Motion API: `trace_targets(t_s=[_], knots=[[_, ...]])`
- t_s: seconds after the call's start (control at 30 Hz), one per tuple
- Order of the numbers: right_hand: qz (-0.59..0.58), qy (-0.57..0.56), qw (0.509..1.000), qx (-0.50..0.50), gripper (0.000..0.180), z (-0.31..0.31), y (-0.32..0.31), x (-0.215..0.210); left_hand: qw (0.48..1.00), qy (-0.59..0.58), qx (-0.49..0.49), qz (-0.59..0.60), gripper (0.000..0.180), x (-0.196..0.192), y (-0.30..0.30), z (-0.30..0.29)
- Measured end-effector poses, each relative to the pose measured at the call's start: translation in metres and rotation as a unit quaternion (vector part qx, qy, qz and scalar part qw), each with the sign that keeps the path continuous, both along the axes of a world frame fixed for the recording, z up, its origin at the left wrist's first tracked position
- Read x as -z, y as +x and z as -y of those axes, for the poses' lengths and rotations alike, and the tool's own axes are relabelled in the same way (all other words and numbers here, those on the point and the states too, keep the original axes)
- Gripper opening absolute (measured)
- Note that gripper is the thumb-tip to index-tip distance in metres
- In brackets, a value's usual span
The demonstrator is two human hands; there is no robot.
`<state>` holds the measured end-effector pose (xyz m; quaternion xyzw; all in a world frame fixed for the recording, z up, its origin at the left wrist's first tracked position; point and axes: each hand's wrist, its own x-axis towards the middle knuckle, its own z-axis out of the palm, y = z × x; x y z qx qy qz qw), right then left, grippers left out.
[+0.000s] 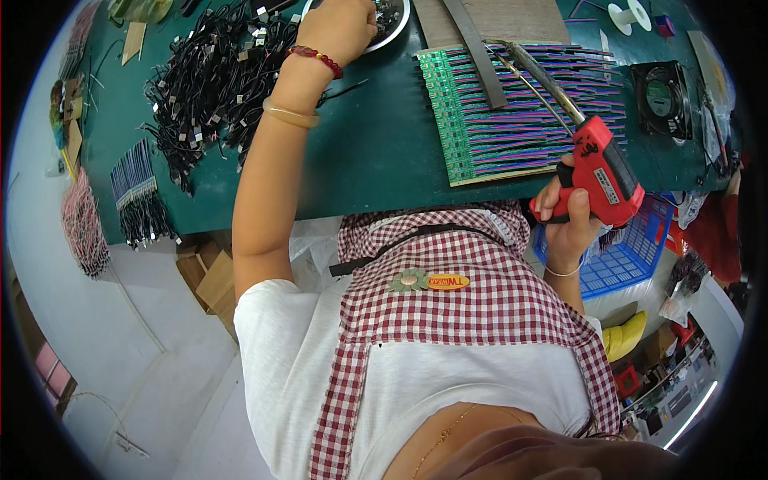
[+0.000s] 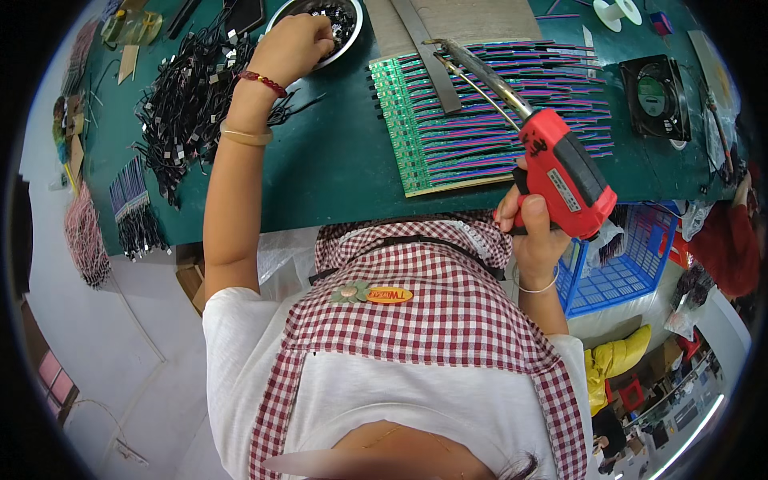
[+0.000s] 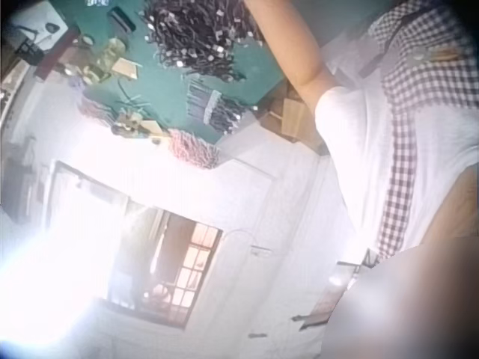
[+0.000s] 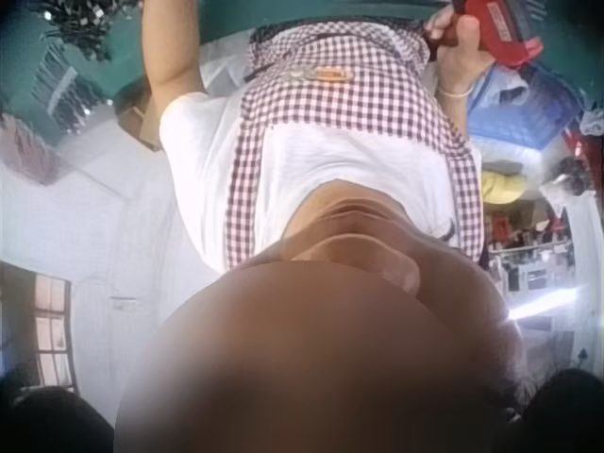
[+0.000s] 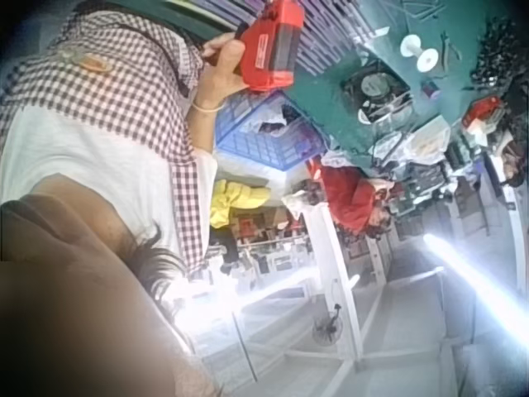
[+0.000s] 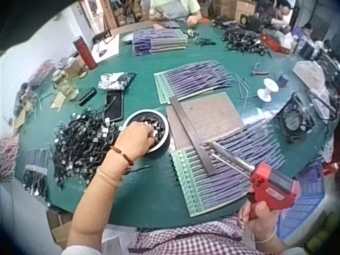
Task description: The person applies hot glue to electronic components on printed circuit boards using a hot glue gun.
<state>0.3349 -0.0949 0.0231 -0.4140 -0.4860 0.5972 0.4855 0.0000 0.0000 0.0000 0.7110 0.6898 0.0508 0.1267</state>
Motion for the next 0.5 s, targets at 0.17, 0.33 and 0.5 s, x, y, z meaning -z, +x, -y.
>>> trace_targets(t_s=[0.17,0.33,0.5], knots=[[-0.013,0.015,1.000,0.005,0.046,0.001,-0.011,-0.001,0.992,0.111,-0.052,0.004,0.018,0.006,-0.021,0.002],[-0.024,0.008,1.000,0.010,0.044,-0.002,-0.013,-0.001,0.993,0.102,-0.048,0.020,0.015,0.004,-0.021,0.011],[-0.024,0.020,1.000,0.001,0.043,-0.004,-0.018,-0.003,0.981,0.182,-0.026,0.060,0.016,0.006,-0.021,0.015]])
